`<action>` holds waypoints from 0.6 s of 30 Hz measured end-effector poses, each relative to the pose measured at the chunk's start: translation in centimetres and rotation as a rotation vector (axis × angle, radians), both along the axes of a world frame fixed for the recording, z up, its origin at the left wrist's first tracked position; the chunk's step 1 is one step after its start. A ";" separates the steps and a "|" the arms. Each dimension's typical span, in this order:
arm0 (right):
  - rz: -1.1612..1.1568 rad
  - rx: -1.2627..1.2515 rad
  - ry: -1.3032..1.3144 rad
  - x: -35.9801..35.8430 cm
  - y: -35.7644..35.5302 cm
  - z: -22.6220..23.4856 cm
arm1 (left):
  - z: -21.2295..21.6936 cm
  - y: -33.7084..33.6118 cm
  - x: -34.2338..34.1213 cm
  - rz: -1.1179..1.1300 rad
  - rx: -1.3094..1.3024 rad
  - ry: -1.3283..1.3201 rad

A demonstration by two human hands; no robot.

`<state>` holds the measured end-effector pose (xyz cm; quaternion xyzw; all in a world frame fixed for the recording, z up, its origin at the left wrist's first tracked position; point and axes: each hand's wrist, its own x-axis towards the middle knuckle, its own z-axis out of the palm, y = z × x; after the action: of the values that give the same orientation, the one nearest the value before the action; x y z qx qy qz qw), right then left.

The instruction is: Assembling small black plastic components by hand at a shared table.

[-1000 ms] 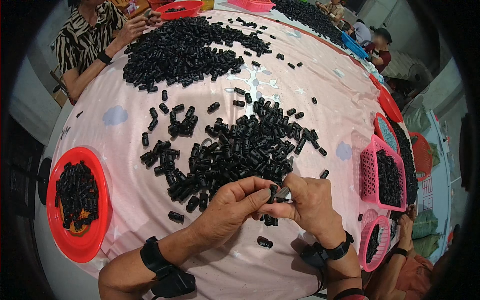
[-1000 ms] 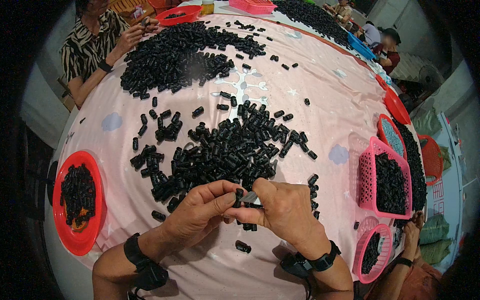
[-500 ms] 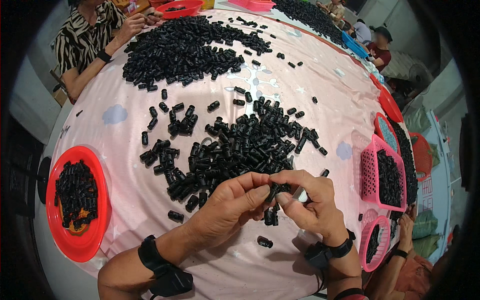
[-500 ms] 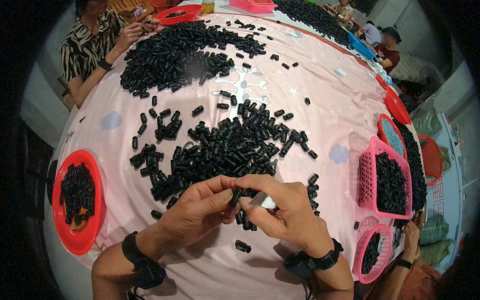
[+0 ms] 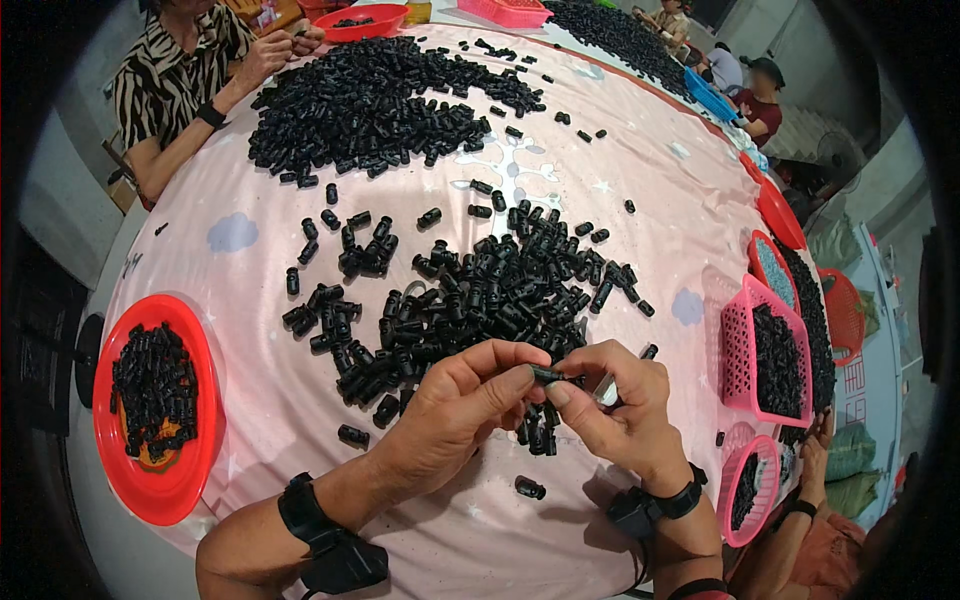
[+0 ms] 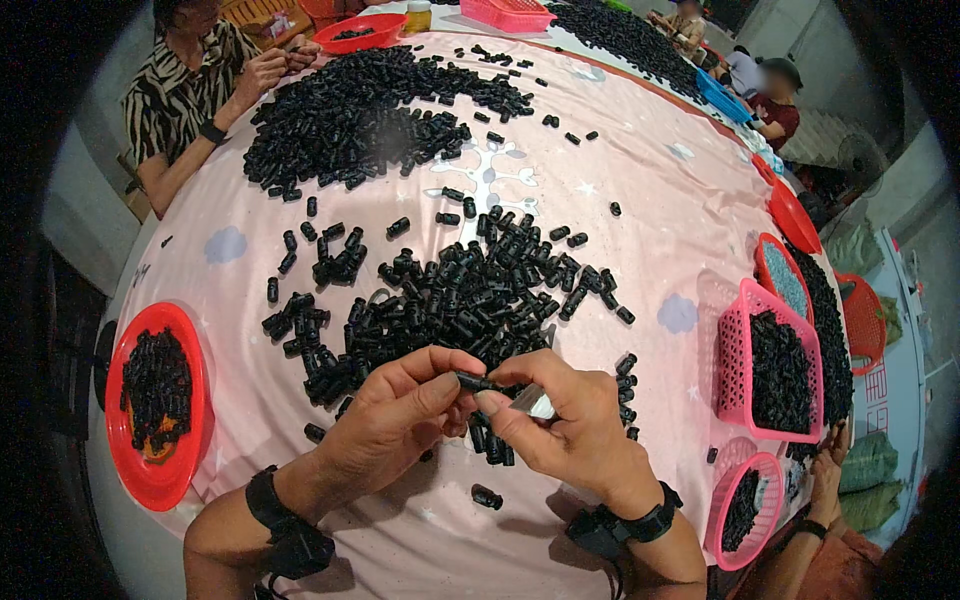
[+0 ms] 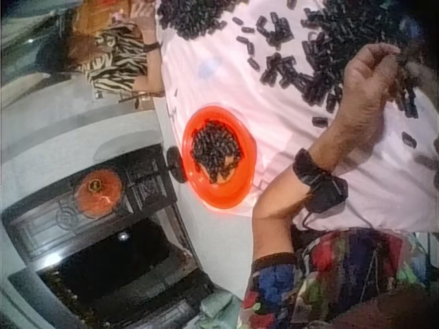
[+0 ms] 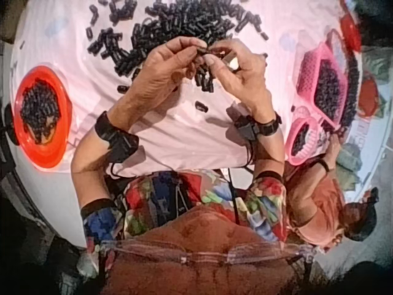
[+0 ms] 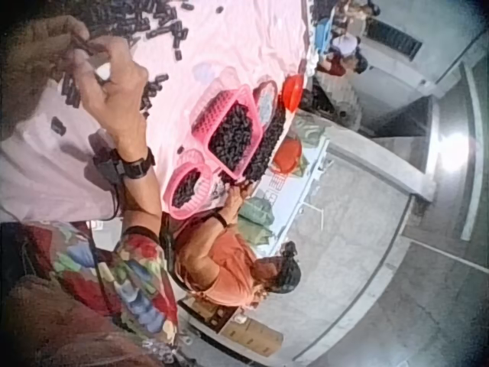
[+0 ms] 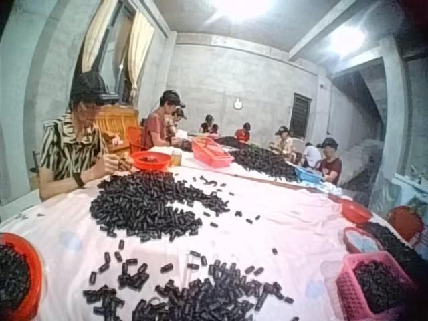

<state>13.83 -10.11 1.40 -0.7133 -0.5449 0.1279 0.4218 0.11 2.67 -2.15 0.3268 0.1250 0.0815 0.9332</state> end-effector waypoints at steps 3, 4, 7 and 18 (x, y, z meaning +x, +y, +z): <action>0.077 0.018 -0.006 -0.2 0.1 -0.3 | -0.8 0.1 0.0 0.011 0.010 -0.016; 0.080 0.020 -0.005 -0.4 0.2 -0.3 | -1.1 0.1 -0.1 0.010 0.046 -0.016; 0.112 0.030 0.006 -0.7 0.4 -0.4 | -1.0 0.2 -0.2 -0.014 0.082 -0.009; 0.054 -0.038 -0.177 0.2 -0.1 -0.7 | -1.2 0.2 0.0 -0.020 0.024 -0.081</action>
<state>14.01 -10.22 0.66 -0.7147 -0.5967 0.0862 0.3547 0.15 2.82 -3.32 0.3354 0.0829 0.0869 0.9344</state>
